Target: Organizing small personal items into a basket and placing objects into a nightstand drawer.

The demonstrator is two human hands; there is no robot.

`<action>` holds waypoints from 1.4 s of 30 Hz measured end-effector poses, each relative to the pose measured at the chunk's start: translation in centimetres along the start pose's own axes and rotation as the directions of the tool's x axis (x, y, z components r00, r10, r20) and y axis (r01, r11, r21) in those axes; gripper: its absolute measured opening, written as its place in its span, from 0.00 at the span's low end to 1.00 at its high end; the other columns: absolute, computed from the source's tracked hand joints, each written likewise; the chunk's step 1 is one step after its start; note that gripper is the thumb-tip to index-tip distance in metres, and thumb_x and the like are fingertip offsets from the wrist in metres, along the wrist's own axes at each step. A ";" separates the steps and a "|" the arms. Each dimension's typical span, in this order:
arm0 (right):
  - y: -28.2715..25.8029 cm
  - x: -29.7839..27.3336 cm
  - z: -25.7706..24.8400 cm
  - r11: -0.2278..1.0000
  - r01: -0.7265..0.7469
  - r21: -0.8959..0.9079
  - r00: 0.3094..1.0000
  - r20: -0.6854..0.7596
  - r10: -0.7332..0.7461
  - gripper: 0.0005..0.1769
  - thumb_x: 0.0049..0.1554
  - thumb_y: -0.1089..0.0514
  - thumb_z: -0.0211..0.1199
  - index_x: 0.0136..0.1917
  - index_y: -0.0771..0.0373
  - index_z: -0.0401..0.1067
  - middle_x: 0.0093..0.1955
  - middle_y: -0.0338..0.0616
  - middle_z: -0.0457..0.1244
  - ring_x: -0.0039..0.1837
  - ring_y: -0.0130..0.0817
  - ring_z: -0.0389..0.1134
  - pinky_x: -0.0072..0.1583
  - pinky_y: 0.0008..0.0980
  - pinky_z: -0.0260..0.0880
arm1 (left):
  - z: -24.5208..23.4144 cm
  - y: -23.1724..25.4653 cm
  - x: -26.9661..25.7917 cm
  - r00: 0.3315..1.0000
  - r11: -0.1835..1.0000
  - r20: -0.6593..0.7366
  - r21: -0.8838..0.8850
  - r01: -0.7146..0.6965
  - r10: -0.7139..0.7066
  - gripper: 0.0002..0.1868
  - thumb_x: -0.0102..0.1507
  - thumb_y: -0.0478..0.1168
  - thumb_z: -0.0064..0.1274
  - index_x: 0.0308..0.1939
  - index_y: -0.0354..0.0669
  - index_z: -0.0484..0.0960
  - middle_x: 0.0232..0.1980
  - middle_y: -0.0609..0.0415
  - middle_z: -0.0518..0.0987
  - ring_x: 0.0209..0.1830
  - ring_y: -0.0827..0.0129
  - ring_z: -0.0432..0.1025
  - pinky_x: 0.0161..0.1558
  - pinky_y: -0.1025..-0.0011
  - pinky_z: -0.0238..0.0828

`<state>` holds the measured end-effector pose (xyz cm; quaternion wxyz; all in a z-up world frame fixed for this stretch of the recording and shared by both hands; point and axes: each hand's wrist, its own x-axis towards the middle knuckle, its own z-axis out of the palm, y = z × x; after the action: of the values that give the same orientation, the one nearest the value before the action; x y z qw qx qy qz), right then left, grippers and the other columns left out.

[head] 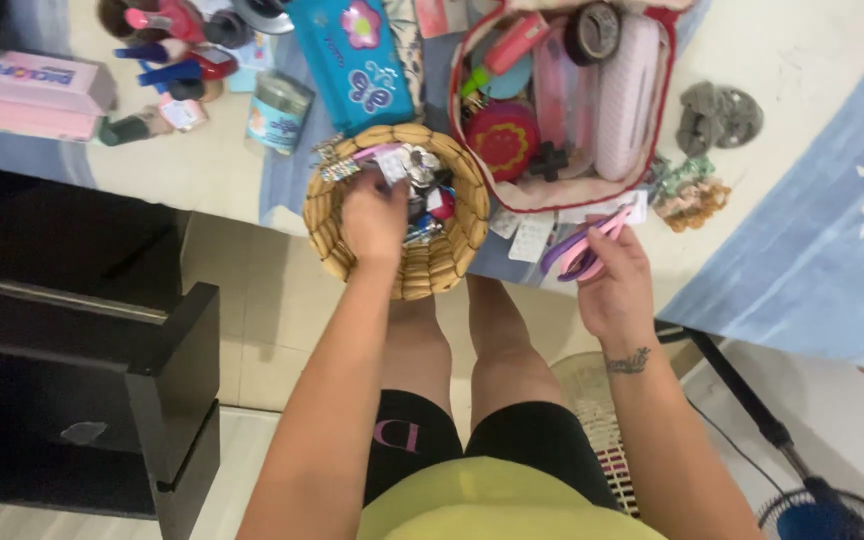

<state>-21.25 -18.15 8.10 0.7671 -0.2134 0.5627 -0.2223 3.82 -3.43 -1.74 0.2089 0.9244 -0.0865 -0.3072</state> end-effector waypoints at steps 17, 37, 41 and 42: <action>2.5 -2.4 -5.8 0.999 -0.026 0.045 0.998 -0.064 0.029 0.10 0.67 0.61 0.55 0.60 0.63 0.70 0.50 0.40 0.67 0.49 0.31 0.71 0.53 0.32 0.72 | 1.6 6.7 -16.2 0.884 0.852 0.210 -0.426 -0.303 0.419 0.07 0.67 0.35 0.55 0.48 0.37 0.79 0.42 0.44 0.80 0.41 0.53 0.76 0.42 0.61 0.74; 8.1 2.6 -12.8 0.941 0.070 -0.330 0.958 -0.240 -0.156 0.11 0.69 0.63 0.52 0.63 0.68 0.68 0.51 0.37 0.64 0.51 0.27 0.62 0.55 0.28 0.65 | 7.0 1.3 -17.6 0.896 0.914 0.289 -0.330 -0.238 0.338 0.32 0.60 0.32 0.57 0.68 0.35 0.69 0.66 0.33 0.68 0.39 0.57 0.75 0.47 0.65 0.74; 8.1 1.7 -11.6 0.752 0.180 -0.634 0.878 -0.242 -0.414 0.20 0.65 0.67 0.52 0.70 0.69 0.66 0.56 0.36 0.61 0.55 0.25 0.61 0.57 0.24 0.63 | 2.8 0.4 -18.7 0.835 0.935 0.465 -0.319 -0.152 0.294 0.23 0.62 0.34 0.56 0.62 0.39 0.76 0.62 0.43 0.74 0.36 0.63 0.76 0.42 0.68 0.76; 9.0 1.9 -12.5 0.642 0.140 -0.754 0.836 -0.257 -0.485 0.19 0.65 0.68 0.54 0.69 0.72 0.67 0.59 0.39 0.58 0.58 0.27 0.62 0.59 0.25 0.63 | 1.8 0.1 -19.0 0.818 0.938 0.494 -0.315 -0.145 0.293 0.21 0.63 0.34 0.56 0.60 0.40 0.78 0.60 0.47 0.76 0.36 0.65 0.76 0.41 0.69 0.76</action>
<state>-31.83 -12.95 -1.99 0.4253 -0.5322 0.7135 -0.1636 -12.38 1.38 7.05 0.3315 0.7496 -0.2063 -0.5344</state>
